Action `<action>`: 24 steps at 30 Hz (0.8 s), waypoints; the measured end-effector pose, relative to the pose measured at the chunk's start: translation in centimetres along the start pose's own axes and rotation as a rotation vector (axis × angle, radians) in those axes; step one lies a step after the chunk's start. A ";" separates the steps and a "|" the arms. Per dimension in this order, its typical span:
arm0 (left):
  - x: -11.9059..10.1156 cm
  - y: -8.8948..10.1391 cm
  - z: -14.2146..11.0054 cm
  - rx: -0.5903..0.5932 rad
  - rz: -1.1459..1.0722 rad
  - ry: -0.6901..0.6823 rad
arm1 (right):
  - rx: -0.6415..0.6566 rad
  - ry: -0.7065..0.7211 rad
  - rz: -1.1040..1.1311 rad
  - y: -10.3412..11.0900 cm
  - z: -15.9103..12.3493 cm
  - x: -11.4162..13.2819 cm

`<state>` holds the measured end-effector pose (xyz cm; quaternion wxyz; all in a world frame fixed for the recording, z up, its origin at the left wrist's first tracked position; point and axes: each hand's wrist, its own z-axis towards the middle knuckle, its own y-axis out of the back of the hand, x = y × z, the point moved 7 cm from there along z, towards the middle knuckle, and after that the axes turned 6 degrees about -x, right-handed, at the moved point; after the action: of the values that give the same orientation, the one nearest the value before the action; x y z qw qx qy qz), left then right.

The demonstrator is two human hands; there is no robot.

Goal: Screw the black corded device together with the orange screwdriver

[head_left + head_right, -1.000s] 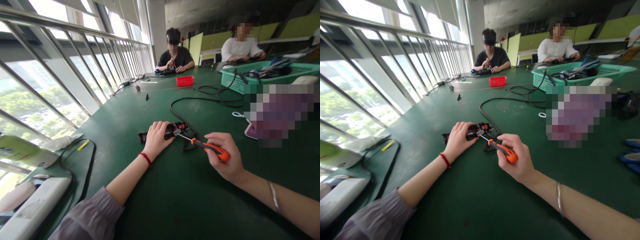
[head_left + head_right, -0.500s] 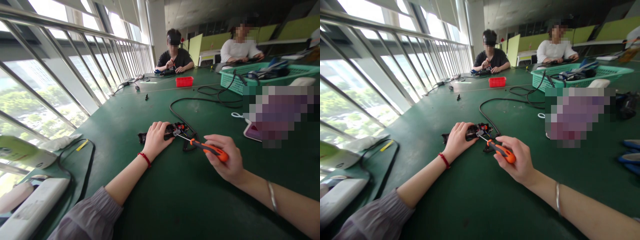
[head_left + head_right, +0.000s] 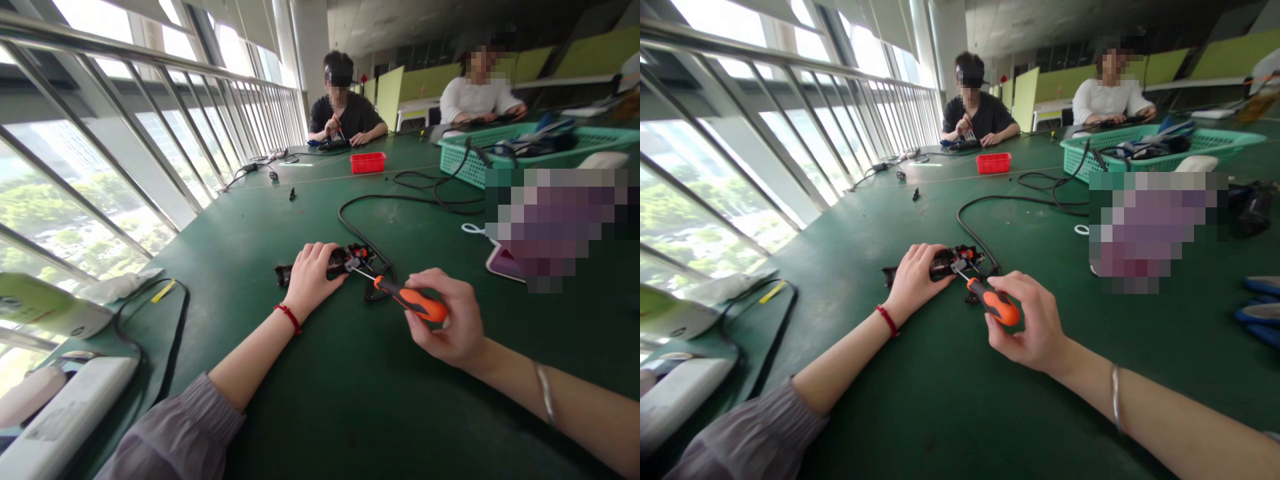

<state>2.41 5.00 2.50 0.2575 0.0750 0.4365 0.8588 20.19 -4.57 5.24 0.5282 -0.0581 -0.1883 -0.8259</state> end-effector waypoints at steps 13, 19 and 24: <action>0.1 0.0 0.0 -0.008 -0.011 0.004 | 0.033 -0.013 0.050 -0.2 0.0 0.0; 0.1 -0.1 0.0 0.006 -0.011 0.001 | 0.103 0.097 -0.033 -0.7 0.0 0.9; 0.1 0.0 0.0 -0.004 -0.009 0.002 | 0.035 0.013 0.032 -0.3 0.0 0.3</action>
<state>2.35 5.04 2.50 0.2608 0.0716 0.4353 0.8587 19.77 -4.66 5.23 0.5434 -0.0464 -0.1983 -0.8144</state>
